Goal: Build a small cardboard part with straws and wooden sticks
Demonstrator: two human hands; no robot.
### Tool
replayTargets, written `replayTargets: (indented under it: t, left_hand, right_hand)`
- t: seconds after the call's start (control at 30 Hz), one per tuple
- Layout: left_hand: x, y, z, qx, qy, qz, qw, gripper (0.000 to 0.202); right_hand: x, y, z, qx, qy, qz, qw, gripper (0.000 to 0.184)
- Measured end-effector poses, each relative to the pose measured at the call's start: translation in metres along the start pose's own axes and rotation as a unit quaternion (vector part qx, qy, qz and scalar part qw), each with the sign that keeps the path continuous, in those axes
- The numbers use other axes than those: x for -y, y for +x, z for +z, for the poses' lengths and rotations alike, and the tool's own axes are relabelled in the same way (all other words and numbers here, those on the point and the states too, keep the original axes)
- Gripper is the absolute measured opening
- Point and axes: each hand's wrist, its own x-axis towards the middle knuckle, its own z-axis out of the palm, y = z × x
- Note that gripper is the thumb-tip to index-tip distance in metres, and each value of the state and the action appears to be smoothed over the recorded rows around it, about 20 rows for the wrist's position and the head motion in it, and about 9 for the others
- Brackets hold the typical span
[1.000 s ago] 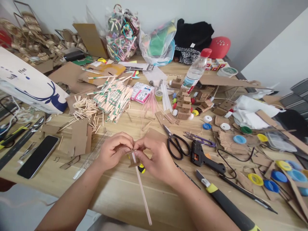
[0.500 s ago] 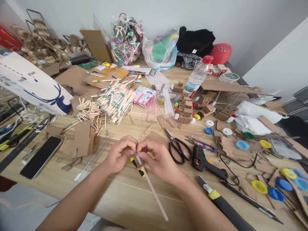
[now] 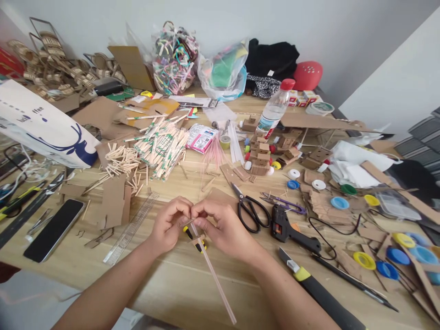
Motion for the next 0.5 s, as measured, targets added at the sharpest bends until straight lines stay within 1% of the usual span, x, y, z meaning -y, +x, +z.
replayTargets:
  t: [0.1, 0.2, 0.3, 0.4, 0.5]
  left_hand:
    - [0.0002, 0.0005, 0.0003, -0.005, -0.005, 0.000, 1.000, 0.026]
    - [0.0008, 0.0019, -0.0032, 0.006, 0.014, 0.011, 1.000, 0.025]
    - [0.0013, 0.0033, -0.0075, 0.024, 0.033, 0.020, 0.999, 0.025]
    - [0.0010, 0.0034, -0.0085, 0.029, 0.033, 0.018, 0.999, 0.027]
    - [-0.0001, 0.0022, -0.0059, 0.016, 0.025, 0.003, 1.000, 0.027]
  right_hand:
    - [-0.0003, -0.0002, 0.0003, -0.004, 0.001, -0.010, 1.000, 0.022]
    - [-0.0013, -0.0015, 0.0024, -0.015, 0.040, 0.009, 0.999, 0.019]
    - [-0.0024, -0.0026, 0.0043, -0.018, 0.070, 0.034, 0.997, 0.022]
    - [-0.0023, -0.0022, 0.0045, -0.009, 0.066, 0.045, 0.997, 0.025]
    - [-0.0011, -0.0012, 0.0035, -0.005, 0.039, 0.040, 0.998, 0.023]
